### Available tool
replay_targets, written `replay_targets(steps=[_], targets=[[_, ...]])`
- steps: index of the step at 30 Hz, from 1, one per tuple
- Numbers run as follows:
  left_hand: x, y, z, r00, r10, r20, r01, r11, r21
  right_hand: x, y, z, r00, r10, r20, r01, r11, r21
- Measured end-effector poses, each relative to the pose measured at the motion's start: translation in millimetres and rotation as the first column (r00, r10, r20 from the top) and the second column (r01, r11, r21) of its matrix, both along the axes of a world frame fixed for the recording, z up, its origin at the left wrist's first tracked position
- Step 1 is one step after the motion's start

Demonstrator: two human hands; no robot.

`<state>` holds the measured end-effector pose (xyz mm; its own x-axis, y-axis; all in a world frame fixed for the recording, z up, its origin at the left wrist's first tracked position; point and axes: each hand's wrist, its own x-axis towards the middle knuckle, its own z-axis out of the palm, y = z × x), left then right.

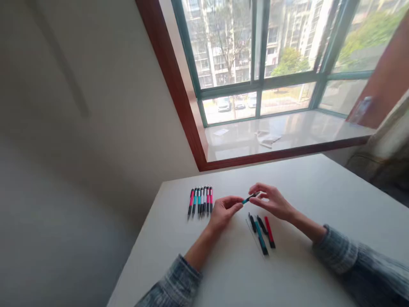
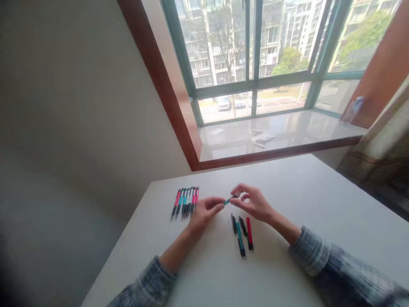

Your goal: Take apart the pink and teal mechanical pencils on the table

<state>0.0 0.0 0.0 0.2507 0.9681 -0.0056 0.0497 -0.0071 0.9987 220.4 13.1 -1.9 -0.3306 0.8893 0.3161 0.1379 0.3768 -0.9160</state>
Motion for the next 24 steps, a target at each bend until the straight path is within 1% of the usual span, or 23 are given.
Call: replay_targets(steps=[2, 5, 9, 16, 21, 24], targets=[[-1.3, -0.4, 0.3, 1.000, 0.012, 0.004, -0.012, 1.000, -0.010, -0.8, -0.6, -0.3, 0.999, -0.036, -0.001, 0.036, 0.999, 0.010], [-2.4, -0.3, -0.8, 0.999, 0.017, 0.027, -0.016, 1.000, -0.016, -1.8, -1.5, -0.6, 0.998, -0.057, 0.001, 0.057, 0.998, 0.017], [-3.0, 1.0, -4.2, 0.997, 0.009, 0.079, -0.009, 1.000, 0.000, -3.1, -3.4, -0.8, 1.000, -0.019, -0.023, 0.019, 1.000, 0.014], [-3.9, 1.8, -5.3, 0.996, 0.002, 0.094, -0.002, 1.000, 0.003, -4.0, -3.8, -0.6, 0.999, 0.011, -0.037, -0.012, 1.000, -0.012], [-4.0, 1.1, -3.3, 0.996, -0.005, 0.085, 0.005, 1.000, -0.007, -4.1, -3.6, -0.1, 1.000, 0.013, -0.022, -0.014, 0.999, -0.029], [-4.1, 0.9, -2.6, 0.996, 0.001, 0.086, 0.000, 1.000, -0.006, -4.3, -3.9, 0.7, 1.000, -0.004, -0.024, 0.004, 1.000, -0.011]])
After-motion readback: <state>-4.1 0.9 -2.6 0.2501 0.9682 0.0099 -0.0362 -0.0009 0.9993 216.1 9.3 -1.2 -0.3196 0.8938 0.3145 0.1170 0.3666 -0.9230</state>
